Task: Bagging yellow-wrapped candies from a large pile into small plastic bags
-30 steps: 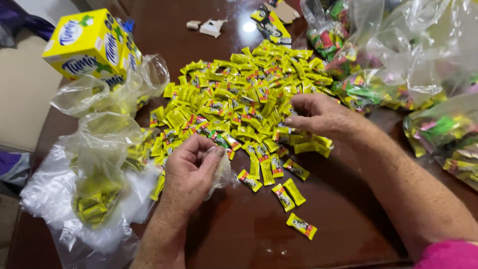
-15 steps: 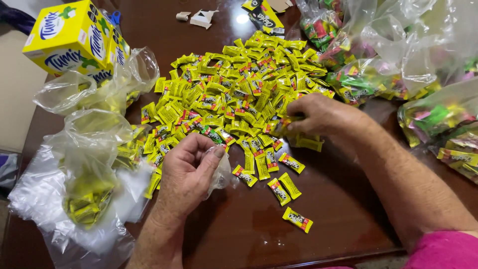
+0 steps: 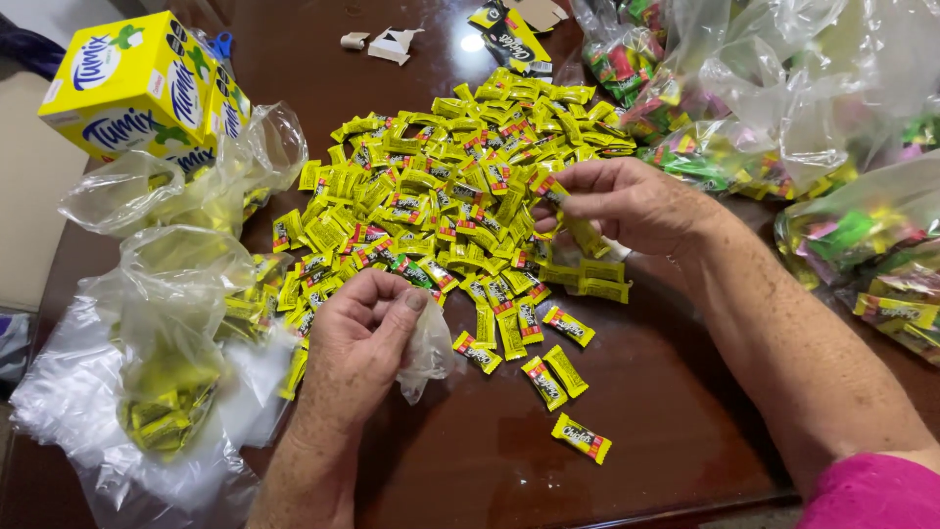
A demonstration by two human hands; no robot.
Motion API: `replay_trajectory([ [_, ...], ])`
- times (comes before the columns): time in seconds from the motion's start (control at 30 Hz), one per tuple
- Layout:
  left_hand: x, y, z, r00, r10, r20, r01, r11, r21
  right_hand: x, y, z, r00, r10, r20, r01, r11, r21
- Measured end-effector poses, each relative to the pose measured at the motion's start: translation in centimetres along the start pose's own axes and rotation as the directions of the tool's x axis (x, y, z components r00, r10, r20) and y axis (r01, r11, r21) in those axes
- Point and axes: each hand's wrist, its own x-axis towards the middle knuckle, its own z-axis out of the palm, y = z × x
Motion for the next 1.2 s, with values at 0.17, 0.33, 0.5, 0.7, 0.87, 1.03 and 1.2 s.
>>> replay_trajectory([
  [0.17,0.1,-0.3,0.0,1.0,-0.001,-0.026,0.001,1.0,0.007,0.4,1.9,-0.3,0.999,-0.005,-0.042,0.0,0.993,-0.115],
  [0.33,0.2,-0.4,0.0,0.997,0.039,-0.062,-0.037,0.999,0.033,0.1,1.0,0.8,0.993,-0.045,-0.105,0.023,0.979,-0.204],
  [0.5,0.1,-0.3,0.2,0.996,0.073,-0.053,-0.069,0.995,0.065,0.7,1.3,-1.8,0.964,-0.031,-0.265,0.007,0.996,-0.091],
  [0.7,-0.4,0.3,0.1,0.998,0.034,-0.054,-0.032,0.999,0.038,-0.8,-3.0,2.5,0.952,0.013,-0.306,-0.278,0.456,-0.846],
  [0.87,-0.6,1.3,0.7,0.996,0.023,-0.089,-0.025,0.999,-0.03,-0.1,0.3,1.6,0.976,0.065,-0.208,-0.206,-0.048,-0.977],
  [1.03,-0.2,0.3,0.3,0.972,0.021,-0.233,-0.059,0.986,-0.157,0.4,1.1,0.9,0.965,0.049,-0.259,-0.251,-0.131,-0.959],
  [1.2,0.1,-0.7,1.0,0.947,0.042,-0.318,-0.113,0.971,-0.21,-3.0,-2.6,10.0,0.965,-0.117,-0.234,0.032,0.941,-0.336],
])
